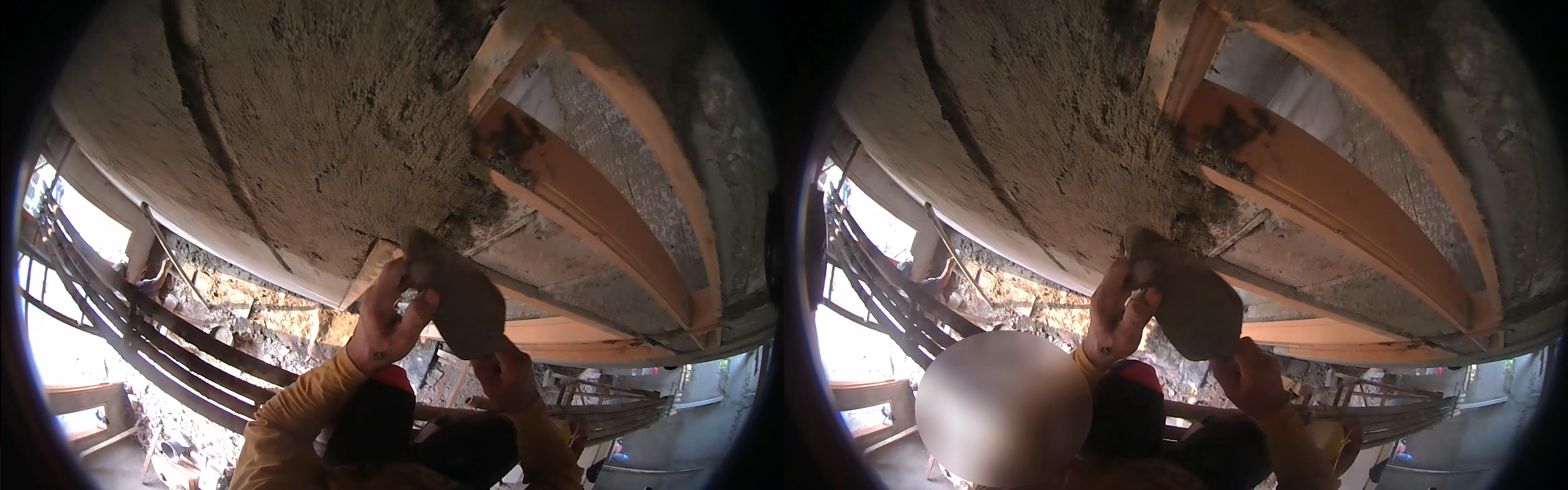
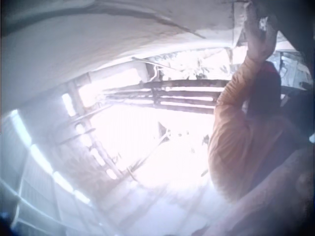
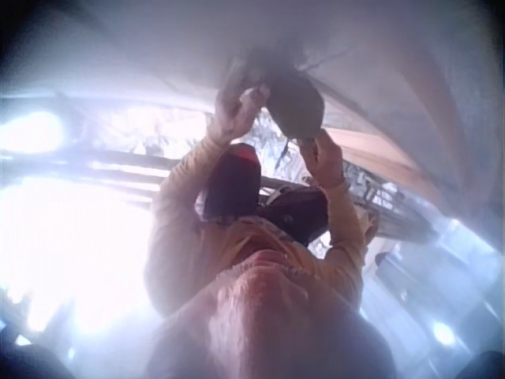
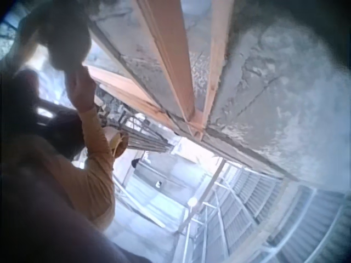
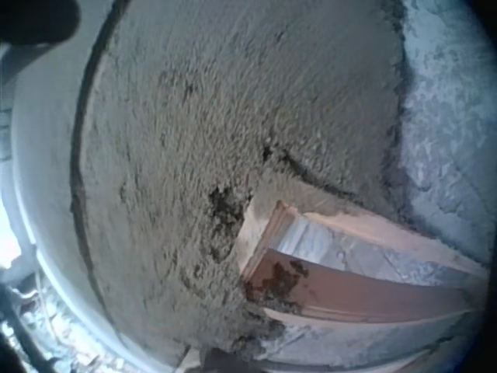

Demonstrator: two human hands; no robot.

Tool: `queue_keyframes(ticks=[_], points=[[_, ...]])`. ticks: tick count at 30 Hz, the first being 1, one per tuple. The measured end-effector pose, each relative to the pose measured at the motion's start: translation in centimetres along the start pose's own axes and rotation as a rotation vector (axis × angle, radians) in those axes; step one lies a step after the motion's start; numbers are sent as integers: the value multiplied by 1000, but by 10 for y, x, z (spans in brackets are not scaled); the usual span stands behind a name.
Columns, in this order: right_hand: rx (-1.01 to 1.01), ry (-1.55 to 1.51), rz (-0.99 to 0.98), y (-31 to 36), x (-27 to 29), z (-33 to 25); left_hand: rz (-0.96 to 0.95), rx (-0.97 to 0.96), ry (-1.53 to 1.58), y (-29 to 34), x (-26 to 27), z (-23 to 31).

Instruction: The person applies plaster to a ceiling using a trowel and hawk, smoothing the surface and working around wooden framing. They move along a scaffold to reach different sections and use a yellow plastic scoop to transfer material.

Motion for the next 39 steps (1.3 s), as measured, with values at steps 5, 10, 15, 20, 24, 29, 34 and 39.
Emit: queue_keyframes(ticks=[5, 10, 15, 20, 24, 29, 34, 39], points=[[182, -71, 159, -18, 14, -15, -10, -178, 60, -30, -13, 27], [-59, -360, 153, -10, 17, -7, -53, -167, 225, -37, -32, 50], [-332, -974, 118, -5, 28, -39, -111, 18, 210, -15, -32, 29], [-263, -728, -39, -12, 27, -47, 1, 266, 321, 11, -35, 8], [164, 16, 212, 1, 57, -22, -84, 328, 221, 27, -37, -13], [-129, 119, 272, -23, 108, -54, -213, 126, 15, 31, -41, -22], [147, 144, 216, -47, 74, -67, -227, 131, 42, 31, -49, -29], [126, -12, 61, -32, 64, -70, -42, 94, 233, 17, -29, -17]])
Point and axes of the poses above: each hand's wrist, its own y-axis away from the middle knuckle, its own x-axis out of the back of the hand, z = x × y, the point moved 1 cm from there along -y, towards the middle knuckle, and after that the axes turned 11 degrees about z, right-handed, at the moved point
